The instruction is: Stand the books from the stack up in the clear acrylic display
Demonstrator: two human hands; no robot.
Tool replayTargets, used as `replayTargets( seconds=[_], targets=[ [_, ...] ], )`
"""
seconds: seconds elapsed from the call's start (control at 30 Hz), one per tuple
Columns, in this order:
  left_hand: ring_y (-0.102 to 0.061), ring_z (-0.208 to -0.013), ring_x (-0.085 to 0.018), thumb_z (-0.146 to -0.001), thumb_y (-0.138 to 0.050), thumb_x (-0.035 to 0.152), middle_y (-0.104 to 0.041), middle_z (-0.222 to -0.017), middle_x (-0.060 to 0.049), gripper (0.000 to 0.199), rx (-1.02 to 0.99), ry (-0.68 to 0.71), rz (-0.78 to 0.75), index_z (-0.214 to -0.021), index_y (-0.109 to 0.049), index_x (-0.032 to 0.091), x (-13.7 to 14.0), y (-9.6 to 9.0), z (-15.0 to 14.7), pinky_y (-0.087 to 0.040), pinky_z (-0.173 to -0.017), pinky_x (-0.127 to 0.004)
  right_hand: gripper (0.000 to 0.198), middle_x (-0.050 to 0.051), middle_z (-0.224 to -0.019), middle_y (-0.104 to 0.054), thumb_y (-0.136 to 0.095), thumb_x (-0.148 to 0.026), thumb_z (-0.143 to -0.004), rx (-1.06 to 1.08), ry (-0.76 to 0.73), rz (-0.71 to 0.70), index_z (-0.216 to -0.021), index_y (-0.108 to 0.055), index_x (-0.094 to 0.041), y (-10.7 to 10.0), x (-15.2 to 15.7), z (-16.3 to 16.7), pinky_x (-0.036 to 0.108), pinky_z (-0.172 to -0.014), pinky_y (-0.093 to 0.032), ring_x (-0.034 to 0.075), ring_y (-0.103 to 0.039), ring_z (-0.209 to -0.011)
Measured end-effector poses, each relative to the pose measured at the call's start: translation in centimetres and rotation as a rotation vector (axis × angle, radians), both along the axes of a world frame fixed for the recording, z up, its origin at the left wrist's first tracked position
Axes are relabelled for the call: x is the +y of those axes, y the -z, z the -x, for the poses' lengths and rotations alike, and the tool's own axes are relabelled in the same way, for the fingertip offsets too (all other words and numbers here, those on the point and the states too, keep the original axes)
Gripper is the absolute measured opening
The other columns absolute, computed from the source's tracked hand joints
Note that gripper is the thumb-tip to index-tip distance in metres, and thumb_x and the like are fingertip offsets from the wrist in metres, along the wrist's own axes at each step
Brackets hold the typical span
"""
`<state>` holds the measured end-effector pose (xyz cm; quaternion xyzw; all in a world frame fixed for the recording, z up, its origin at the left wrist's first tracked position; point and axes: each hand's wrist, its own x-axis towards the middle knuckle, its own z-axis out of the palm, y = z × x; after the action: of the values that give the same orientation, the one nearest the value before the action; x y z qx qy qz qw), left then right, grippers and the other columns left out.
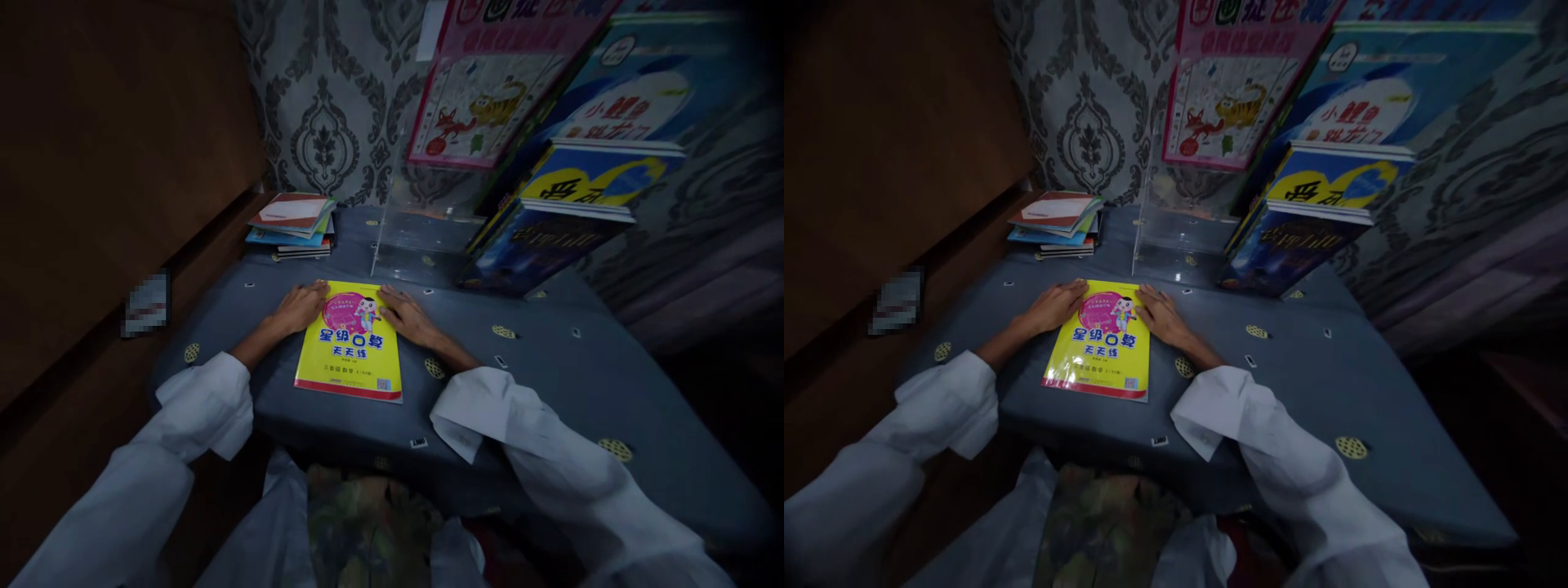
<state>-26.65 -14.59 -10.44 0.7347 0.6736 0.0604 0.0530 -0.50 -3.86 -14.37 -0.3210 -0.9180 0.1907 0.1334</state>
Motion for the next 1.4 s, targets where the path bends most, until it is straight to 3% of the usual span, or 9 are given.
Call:
replayTargets(
  seconds=[0.17,0.5,0.77,0.97,1.17,1.4],
  targets=[
    [-0.039,-0.144,-0.026,-0.103,-0.034,0.029,-0.044,-0.153,-0.013,0.042,0.054,0.035,-0.039,-0.141,-0.047,0.018,-0.6,0.1,-1.2,-0.025,-0.119,-0.050,0.055,0.013,-0.157,-0.039,-0.035,-0.037,-0.099,0.004,0.004,-0.027,-0.149,-0.043,-0.016,0.1,-0.3,0.1,0.055,-0.121,-0.024,0.028,-0.029,-0.148],
    [-0.032,-0.147,-0.021,-0.105,-0.031,0.034,-0.038,-0.157,-0.010,0.047,-0.020,0.341,-0.001,-0.148,-0.042,0.017,-2.2,-0.1,-4.6,-0.018,-0.122,-0.043,0.056,0.016,-0.157,-0.039,-0.035,-0.034,-0.099,-0.029,0.030,-0.063,-0.147,-0.043,-0.006,-0.3,-1.0,0.4,0.048,-0.122,-0.022,0.027,-0.030,-0.148],
    [-0.035,-0.146,-0.018,-0.105,-0.035,0.029,-0.042,-0.156,-0.003,0.045,-0.117,0.592,0.035,-0.149,-0.041,0.029,-5.3,-0.1,-7.8,-0.016,-0.123,-0.046,0.053,0.010,-0.157,-0.041,-0.033,-0.039,-0.101,0.015,0.010,-0.077,-0.147,-0.045,-0.016,0.4,-0.5,0.4,0.053,-0.121,-0.024,0.026,-0.032,-0.148],
    [-0.033,-0.147,-0.019,-0.101,-0.039,0.018,-0.044,-0.154,-0.001,0.049,-0.137,0.759,0.087,-0.146,-0.044,0.035,-8.3,-1.3,-9.3,-0.012,-0.124,-0.049,0.054,0.014,-0.158,-0.039,-0.033,-0.037,-0.101,0.005,0.027,-0.066,-0.148,-0.043,-0.011,0.3,-0.7,0.3,0.051,-0.121,-0.023,0.028,-0.030,-0.148],
    [-0.031,-0.148,-0.018,-0.092,-0.045,0.006,-0.043,-0.155,0.001,0.064,-0.144,0.783,0.132,-0.147,-0.042,0.039,-9.2,-1.6,-9.5,-0.011,-0.124,-0.050,0.057,0.011,-0.159,-0.037,-0.037,-0.045,-0.100,-0.004,0.014,-0.084,-0.149,-0.041,-0.016,-0.3,-1.1,0.3,0.052,-0.121,-0.022,0.029,-0.028,-0.149],
    [-0.033,-0.147,-0.018,-0.090,-0.044,0.002,-0.045,-0.154,0.000,0.062,-0.155,0.775,0.087,-0.143,-0.048,0.033,-9.1,-0.5,-9.2,-0.011,-0.124,-0.050,0.070,0.015,-0.161,-0.032,-0.037,-0.058,-0.098,-0.073,-0.071,-0.105,-0.153,-0.034,-0.013,-0.8,-3.6,-1.4,0.053,-0.123,-0.017,0.030,-0.024,-0.150]
  ],
)
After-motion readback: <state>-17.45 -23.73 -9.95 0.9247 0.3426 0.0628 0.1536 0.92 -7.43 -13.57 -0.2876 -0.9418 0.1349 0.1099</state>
